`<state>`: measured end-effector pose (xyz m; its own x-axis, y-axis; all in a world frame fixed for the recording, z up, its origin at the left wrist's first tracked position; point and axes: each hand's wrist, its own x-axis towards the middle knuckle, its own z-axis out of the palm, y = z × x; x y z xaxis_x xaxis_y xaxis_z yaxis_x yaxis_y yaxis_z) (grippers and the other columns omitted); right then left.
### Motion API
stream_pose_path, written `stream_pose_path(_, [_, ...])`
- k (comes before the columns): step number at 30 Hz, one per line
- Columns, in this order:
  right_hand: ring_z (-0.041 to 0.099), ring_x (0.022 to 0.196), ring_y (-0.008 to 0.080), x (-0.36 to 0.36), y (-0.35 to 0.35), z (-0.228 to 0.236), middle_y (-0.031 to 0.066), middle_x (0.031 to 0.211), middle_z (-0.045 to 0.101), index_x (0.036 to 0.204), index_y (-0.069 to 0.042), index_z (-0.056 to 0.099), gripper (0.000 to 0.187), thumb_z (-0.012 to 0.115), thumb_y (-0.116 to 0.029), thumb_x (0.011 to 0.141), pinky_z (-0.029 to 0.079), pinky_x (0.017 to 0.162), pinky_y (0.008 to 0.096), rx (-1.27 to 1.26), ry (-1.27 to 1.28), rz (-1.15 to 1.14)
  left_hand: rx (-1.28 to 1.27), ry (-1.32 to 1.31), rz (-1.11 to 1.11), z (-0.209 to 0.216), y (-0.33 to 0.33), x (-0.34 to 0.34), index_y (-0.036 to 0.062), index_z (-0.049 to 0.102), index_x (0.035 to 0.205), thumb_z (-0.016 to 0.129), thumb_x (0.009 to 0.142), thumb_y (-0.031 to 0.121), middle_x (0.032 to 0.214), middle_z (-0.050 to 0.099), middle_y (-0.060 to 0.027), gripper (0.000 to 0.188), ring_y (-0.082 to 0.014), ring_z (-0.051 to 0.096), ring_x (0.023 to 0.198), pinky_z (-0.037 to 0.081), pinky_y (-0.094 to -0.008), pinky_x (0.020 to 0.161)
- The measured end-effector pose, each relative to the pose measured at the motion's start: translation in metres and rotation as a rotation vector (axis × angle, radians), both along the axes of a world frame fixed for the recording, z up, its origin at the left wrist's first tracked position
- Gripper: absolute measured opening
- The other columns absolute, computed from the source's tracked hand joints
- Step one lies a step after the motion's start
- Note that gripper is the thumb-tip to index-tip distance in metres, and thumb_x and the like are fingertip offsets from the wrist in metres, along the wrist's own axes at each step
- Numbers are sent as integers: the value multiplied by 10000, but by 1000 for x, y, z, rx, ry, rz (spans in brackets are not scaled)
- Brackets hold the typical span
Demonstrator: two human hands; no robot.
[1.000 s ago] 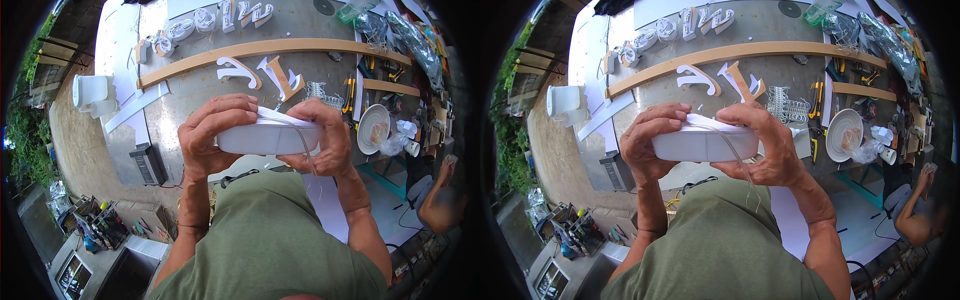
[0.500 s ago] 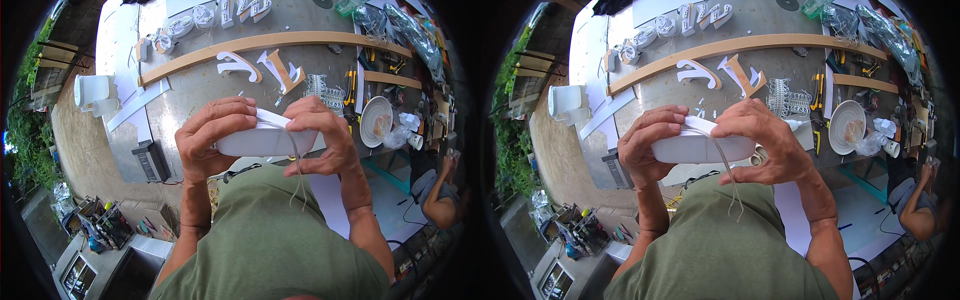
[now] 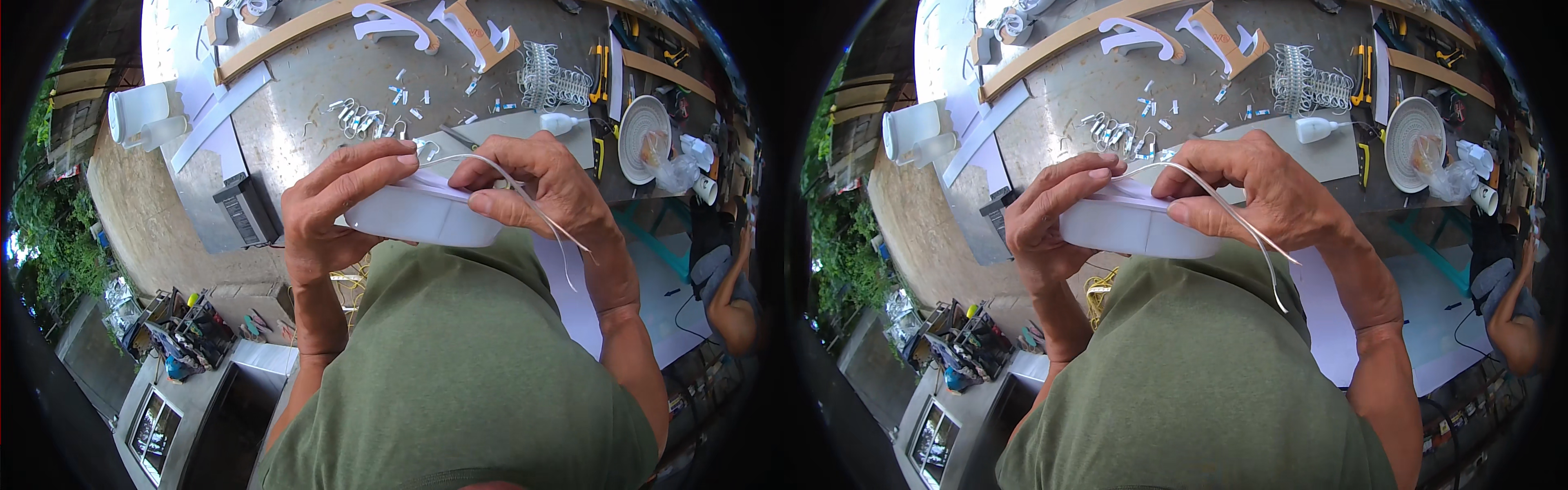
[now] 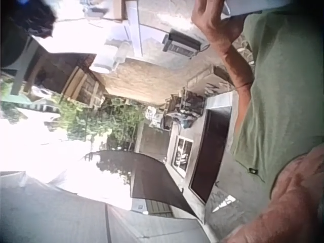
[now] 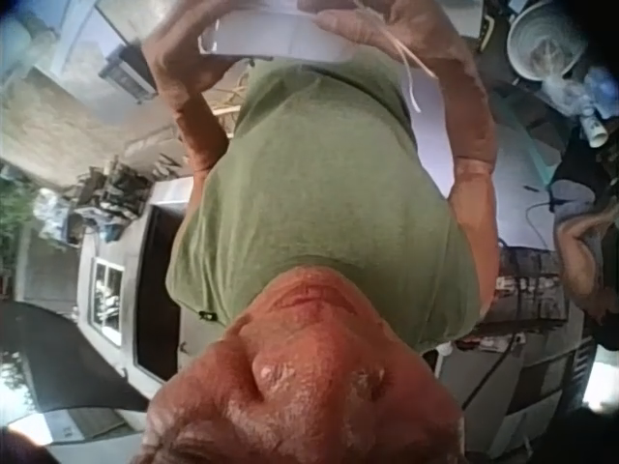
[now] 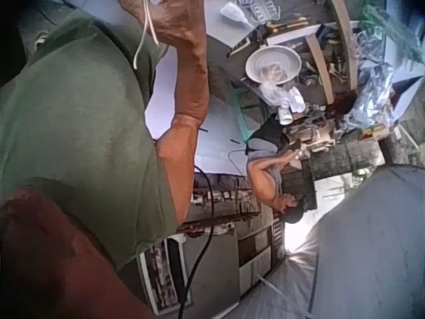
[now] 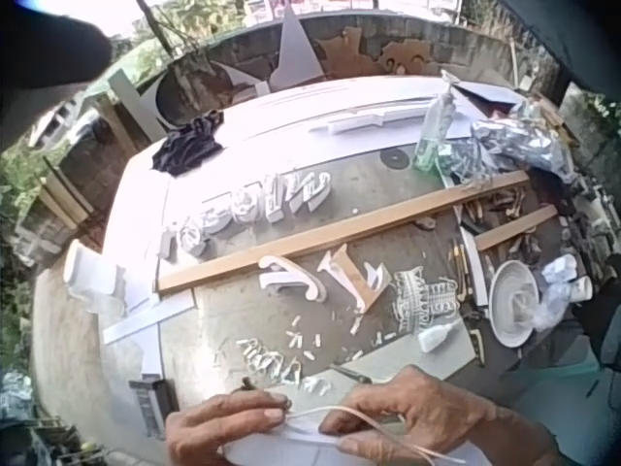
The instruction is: Assembling and wiring channel letters for signage on a production table.
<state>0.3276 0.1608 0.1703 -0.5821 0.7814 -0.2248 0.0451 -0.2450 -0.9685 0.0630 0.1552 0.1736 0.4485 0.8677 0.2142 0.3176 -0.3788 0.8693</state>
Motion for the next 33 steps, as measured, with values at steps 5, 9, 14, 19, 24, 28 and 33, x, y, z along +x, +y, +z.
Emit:
stream_pose_path(5, [714,810,189,-7,-23,1,109,834,733,985,0,748,263,741,-236,871,533,807,334,67,-61,37,-52,-51,-74,-6,-28,-13,83,758,1107,837,614,29,1257,659,-236,501,-368,709,1070,611,-416,842])
stream_pose_path(9, [713,756,182,-14,-40,-3,103,814,726,994,5,746,239,732,-204,878,531,747,325,-2,-92,61,-158,-137,-65,-8,-44,-13,89,791,993,738,592,-44,1315,612,-265,426,-426,670,1135,618,-473,866])
stream_pose_path(14, [710,677,179,-19,-53,-2,102,782,719,999,22,734,189,716,-122,878,540,670,295,-42,-80,67,-212,-130,-91,-17,-63,-24,99,800,942,796,632,7,1302,634,-233,323,-442,655,1155,615,-483,882])
stream_pose_path(19, [706,664,162,-24,-65,-1,109,744,707,982,38,725,188,708,-124,889,541,651,286,-140,-87,44,-314,-220,-84,-21,-73,-28,126,813,1002,826,633,90,1287,674,-183,371,-389,646,1190,539,-478,979])
stream_pose_path(24, [698,658,147,-26,-69,0,114,724,698,976,41,723,191,710,-131,895,533,633,281,-223,-83,20,-362,-292,-84,-27,-76,-28,116,812,1003,832,647,72,1261,687,-171,360,-390,648,1183,539,-483,975])
stream_pose_path(28, [677,666,178,-22,-71,-1,122,793,698,993,30,719,251,772,-174,858,517,609,319,-88,-104,49,-396,-308,-75,-30,-79,-29,120,812,1000,854,640,72,1193,706,-154,366,-350,675,1129,565,-422,940])
stream_pose_path(33, [652,813,245,-28,-80,-6,122,949,668,1020,-2,691,413,885,-218,727,514,696,364,336,-167,-38,-492,-154,17,-5,-78,-16,72,770,1111,906,598,107,1087,727,-145,532,-289,702,1043,573,-358,870])
